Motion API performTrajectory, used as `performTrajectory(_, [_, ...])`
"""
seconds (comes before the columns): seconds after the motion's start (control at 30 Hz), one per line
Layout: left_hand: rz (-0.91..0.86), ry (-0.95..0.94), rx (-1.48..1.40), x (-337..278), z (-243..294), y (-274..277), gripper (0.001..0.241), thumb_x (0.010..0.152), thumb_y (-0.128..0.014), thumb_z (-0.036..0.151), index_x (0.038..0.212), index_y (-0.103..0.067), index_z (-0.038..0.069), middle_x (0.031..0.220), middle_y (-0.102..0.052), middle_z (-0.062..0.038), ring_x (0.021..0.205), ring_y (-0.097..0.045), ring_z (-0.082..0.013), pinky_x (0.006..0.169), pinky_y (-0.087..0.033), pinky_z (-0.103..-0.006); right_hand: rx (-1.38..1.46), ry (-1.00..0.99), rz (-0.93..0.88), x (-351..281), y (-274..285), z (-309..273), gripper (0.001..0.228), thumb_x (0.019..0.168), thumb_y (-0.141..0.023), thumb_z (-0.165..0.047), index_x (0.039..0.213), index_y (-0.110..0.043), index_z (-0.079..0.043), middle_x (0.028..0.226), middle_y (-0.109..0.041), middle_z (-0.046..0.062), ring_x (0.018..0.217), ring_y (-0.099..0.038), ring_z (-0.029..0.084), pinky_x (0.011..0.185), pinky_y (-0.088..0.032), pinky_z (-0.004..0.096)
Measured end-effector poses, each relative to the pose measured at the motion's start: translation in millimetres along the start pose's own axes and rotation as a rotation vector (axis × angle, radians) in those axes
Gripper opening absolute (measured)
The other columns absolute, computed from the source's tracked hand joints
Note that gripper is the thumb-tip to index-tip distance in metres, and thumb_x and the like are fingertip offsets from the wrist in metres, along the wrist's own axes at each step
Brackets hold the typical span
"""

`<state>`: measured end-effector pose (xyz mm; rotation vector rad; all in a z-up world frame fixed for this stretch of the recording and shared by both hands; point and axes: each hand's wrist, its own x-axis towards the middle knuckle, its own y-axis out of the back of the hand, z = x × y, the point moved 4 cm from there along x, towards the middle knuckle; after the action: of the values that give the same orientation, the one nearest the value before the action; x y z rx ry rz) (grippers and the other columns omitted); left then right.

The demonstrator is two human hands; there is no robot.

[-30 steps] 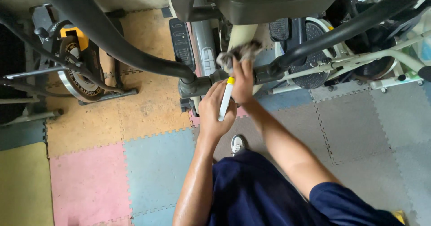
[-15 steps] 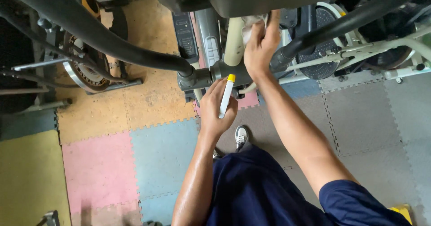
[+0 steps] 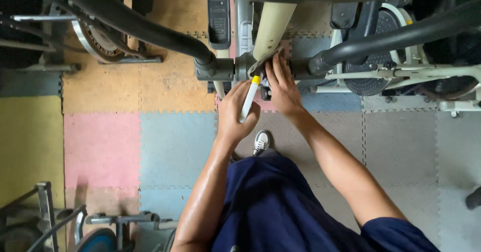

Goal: Cleaning and wiping down various gym machines with a spray bottle and cloth.

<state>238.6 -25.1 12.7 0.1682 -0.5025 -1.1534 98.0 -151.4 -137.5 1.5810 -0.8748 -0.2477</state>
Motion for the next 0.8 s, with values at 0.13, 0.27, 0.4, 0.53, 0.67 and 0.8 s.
performTrajectory(0.13, [0.037,0.039,0.018,-6,0,-8,0.054,0.075,-0.058,0.002,0.129,-0.062,-0.004,0.122,-0.066,-0.025,0.110,-0.065,-0.0459,0.094,-0.056,-0.0432,0.055,0.148,-0.031,-22,5,-2,0.053,0.095,-0.060,-0.003,0.148,-0.056,-0.002,0.164,-0.040,0.012,0.152,-0.037,0.035,0.127,-0.033,0.047])
performTrajectory(0.27, [0.084,0.095,0.067,-21,-5,-14,0.054,0.074,-0.061,0.003,0.128,-0.063,-0.002,0.121,-0.067,-0.024,0.110,-0.066,-0.0456,0.093,-0.056,-0.0438,-0.050,0.415,-0.074,-1,0,-14,0.047,0.095,-0.063,-0.015,0.142,-0.062,-0.008,0.161,-0.048,0.006,0.150,-0.039,0.030,0.127,-0.026,0.047])
performTrajectory(0.4, [0.197,0.091,0.127,-40,-12,-21,0.054,0.075,-0.063,0.003,0.128,-0.062,-0.002,0.121,-0.066,-0.025,0.108,-0.066,-0.0449,0.092,-0.055,-0.0439,-0.079,0.631,-0.067,54,-9,-44,0.054,0.094,-0.063,-0.025,0.145,-0.063,-0.006,0.155,-0.049,0.010,0.147,-0.039,0.034,0.127,-0.022,0.048])
performTrajectory(0.53, [0.170,0.183,0.034,-46,-3,-20,0.052,0.076,-0.060,0.003,0.128,-0.063,-0.001,0.112,-0.067,-0.022,0.098,-0.067,-0.0414,0.087,-0.056,-0.0410,0.037,0.435,-0.279,68,-18,-47,0.054,0.095,-0.061,-0.020,0.148,-0.061,-0.014,0.157,-0.049,0.010,0.150,-0.039,0.031,0.130,-0.024,0.045])
performTrajectory(0.67, [0.159,0.200,0.014,-47,0,-14,0.053,0.076,-0.059,0.001,0.128,-0.064,0.000,0.112,-0.068,-0.022,0.096,-0.067,-0.0411,0.086,-0.056,-0.0406,-0.340,0.676,-0.062,22,-39,-15,0.053,0.098,-0.064,-0.020,0.151,-0.058,-0.029,0.165,-0.041,0.003,0.152,-0.030,0.031,0.130,-0.016,0.050])
performTrajectory(0.8, [0.164,0.121,-0.004,-53,-9,-7,0.055,0.074,-0.059,0.001,0.128,-0.061,-0.001,0.116,-0.066,-0.023,0.102,-0.067,-0.0427,0.089,-0.055,-0.0418,-0.477,0.735,-0.175,-10,-27,27,0.061,0.089,-0.067,-0.015,0.144,-0.062,-0.039,0.167,-0.038,-0.004,0.155,-0.024,0.027,0.126,-0.023,0.052])
